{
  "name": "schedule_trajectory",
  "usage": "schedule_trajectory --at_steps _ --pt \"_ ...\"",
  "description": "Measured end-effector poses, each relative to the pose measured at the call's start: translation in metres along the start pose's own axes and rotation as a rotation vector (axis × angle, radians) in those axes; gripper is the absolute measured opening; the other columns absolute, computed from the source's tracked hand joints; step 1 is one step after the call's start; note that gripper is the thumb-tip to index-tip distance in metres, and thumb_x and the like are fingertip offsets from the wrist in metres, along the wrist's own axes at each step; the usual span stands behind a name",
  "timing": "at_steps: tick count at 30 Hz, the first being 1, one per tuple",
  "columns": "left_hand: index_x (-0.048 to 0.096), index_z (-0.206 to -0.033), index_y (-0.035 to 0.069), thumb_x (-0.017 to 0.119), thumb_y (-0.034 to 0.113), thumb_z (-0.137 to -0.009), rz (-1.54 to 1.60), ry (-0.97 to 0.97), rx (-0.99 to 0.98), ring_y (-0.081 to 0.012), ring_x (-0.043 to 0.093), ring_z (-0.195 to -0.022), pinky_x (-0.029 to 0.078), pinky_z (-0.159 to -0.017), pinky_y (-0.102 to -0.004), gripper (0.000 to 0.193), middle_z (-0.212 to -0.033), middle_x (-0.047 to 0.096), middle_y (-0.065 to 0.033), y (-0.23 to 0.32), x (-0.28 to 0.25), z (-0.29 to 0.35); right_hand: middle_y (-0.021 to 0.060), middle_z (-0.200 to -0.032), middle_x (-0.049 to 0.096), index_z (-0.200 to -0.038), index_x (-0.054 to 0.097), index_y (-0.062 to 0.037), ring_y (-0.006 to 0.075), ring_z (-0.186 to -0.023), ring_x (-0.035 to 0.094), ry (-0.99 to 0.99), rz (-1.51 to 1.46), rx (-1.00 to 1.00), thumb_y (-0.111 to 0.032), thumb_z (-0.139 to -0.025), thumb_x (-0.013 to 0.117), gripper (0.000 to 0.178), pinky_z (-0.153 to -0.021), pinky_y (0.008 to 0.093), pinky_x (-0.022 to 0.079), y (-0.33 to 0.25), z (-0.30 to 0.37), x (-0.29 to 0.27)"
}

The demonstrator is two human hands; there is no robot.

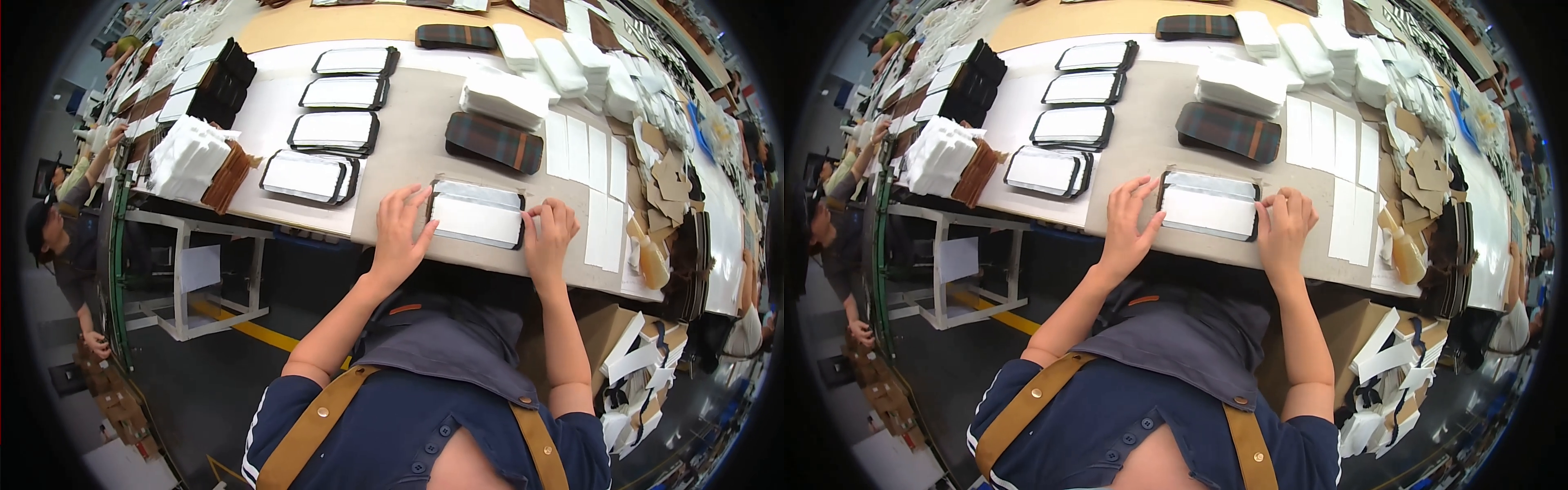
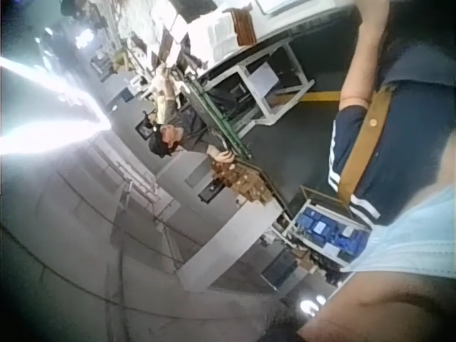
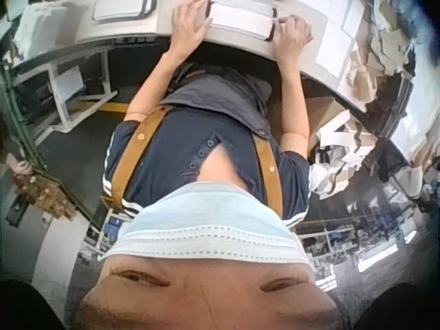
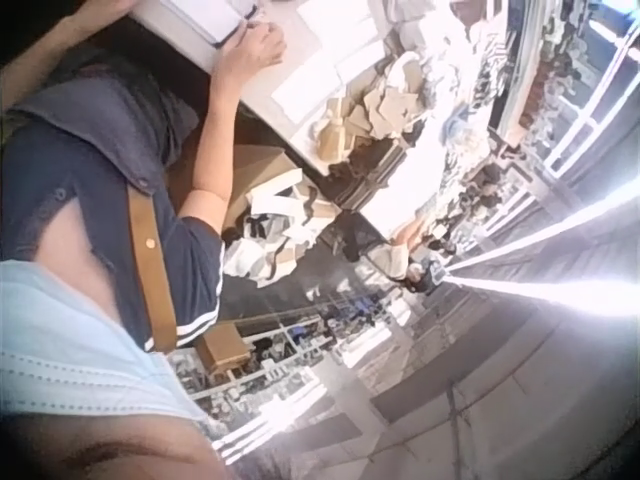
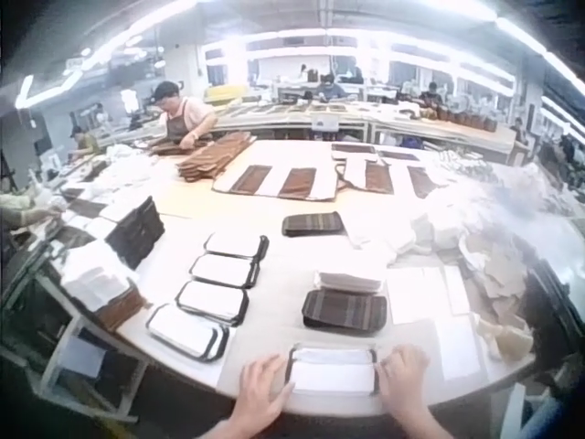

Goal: Apply adhesive to leather components and assemble them to form phone cases or wallets.

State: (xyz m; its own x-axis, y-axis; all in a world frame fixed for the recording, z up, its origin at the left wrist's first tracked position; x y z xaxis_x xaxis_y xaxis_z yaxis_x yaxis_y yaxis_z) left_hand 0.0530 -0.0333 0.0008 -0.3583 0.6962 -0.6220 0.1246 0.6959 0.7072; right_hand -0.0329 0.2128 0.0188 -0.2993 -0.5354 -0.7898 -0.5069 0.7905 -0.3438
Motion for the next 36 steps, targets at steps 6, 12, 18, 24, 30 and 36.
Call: schedule_trajectory --at_steps 6,12,18,24,30,36 --pt "0.056 -0.137 0.006 0.072 0.021 -0.09 -0.071 0.043 -0.025 -0.037 0.038 -0.134 0.029 -0.112 -0.0501 0.052 -0.142 0.047 -0.0158 -0.008 0.0 -0.005 0.0068 -0.095 0.061 -0.095 0.057 -0.0084 0.0258 -0.089 0.056 0.187 -0.092 -0.241 -0.005 -0.086 0.074 0.019 -0.089 0.0405 0.037 -0.013 0.011 -0.017" --pt "0.069 -0.109 0.002 0.076 0.017 -0.09 0.597 -0.104 -0.277 -0.0182 0.06 -0.102 0.045 -0.096 -0.0331 0.025 -0.107 0.067 -0.0078 -0.026 0.003 -0.011 0.0118 -0.092 0.066 -0.105 0.055 -0.006 0.0271 -0.081 0.059 0.235 -0.551 -0.217 -0.003 -0.094 0.064 0.014 -0.08 0.04 0.044 -0.01 0.024 -0.019" --pt "0.066 -0.105 0.002 0.066 0.013 -0.101 0.607 0.373 -0.306 -0.0047 0.057 -0.085 0.046 -0.077 -0.0194 0.013 -0.094 0.066 0.0005 -0.079 -0.105 -0.067 0.0144 -0.104 0.067 -0.11 0.061 -0.0034 0.0311 -0.094 0.059 0.133 -0.332 -0.144 -0.012 -0.094 0.067 0.019 -0.091 0.0406 0.042 0.005 0.01 -0.039" --pt "0.065 -0.125 -0.002 0.065 0.015 -0.101 0.245 0.333 -0.381 -0.0022 0.05 -0.075 0.039 -0.066 -0.0175 0.029 -0.088 0.063 0.0019 -0.197 -0.17 -0.111 0.0117 -0.121 0.066 -0.117 0.063 -0.0042 0.0304 -0.116 0.057 0.039 0.014 0.008 -0.017 -0.09 0.073 0.032 -0.107 0.0458 0.035 0.071 0.017 -0.073" --pt "0.065 -0.129 0.001 0.069 0.024 -0.098 -0.07 0.228 -0.379 -0.0084 0.055 -0.081 0.044 -0.07 -0.0231 0.039 -0.092 0.067 -0.0029 -0.24 -0.159 -0.124 0.0088 -0.144 0.058 -0.146 0.051 -0.0057 0.0315 -0.143 0.04 -0.208 0.302 0.132 -0.034 -0.083 0.079 0.074 -0.122 0.058 0.013 0.111 0.061 -0.092" --pt "0.062 -0.134 0.01 0.068 0.039 -0.096 -0.611 0.427 -0.175 -0.0305 0.058 -0.114 0.042 -0.101 -0.0442 0.048 -0.121 0.066 -0.0125 -0.234 -0.172 -0.117 0.0062 -0.143 0.059 -0.144 0.051 -0.0067 0.0311 -0.142 0.04 -0.241 0.292 0.101 -0.04 -0.076 0.083 0.082 -0.122 0.0609 0.011 0.092 0.072 -0.092"
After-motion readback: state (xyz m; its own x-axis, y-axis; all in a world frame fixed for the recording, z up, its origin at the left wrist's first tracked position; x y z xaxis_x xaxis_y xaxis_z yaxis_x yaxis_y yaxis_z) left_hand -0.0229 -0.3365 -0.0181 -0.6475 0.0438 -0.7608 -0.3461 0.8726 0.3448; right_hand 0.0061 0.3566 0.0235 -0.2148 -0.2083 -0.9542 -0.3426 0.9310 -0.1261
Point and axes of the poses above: each hand's wrist, its own z-axis away from the middle knuckle, its own x-axis out of the palm, y = z × x, the point moved 6 cm from there along -z, towards the middle knuckle
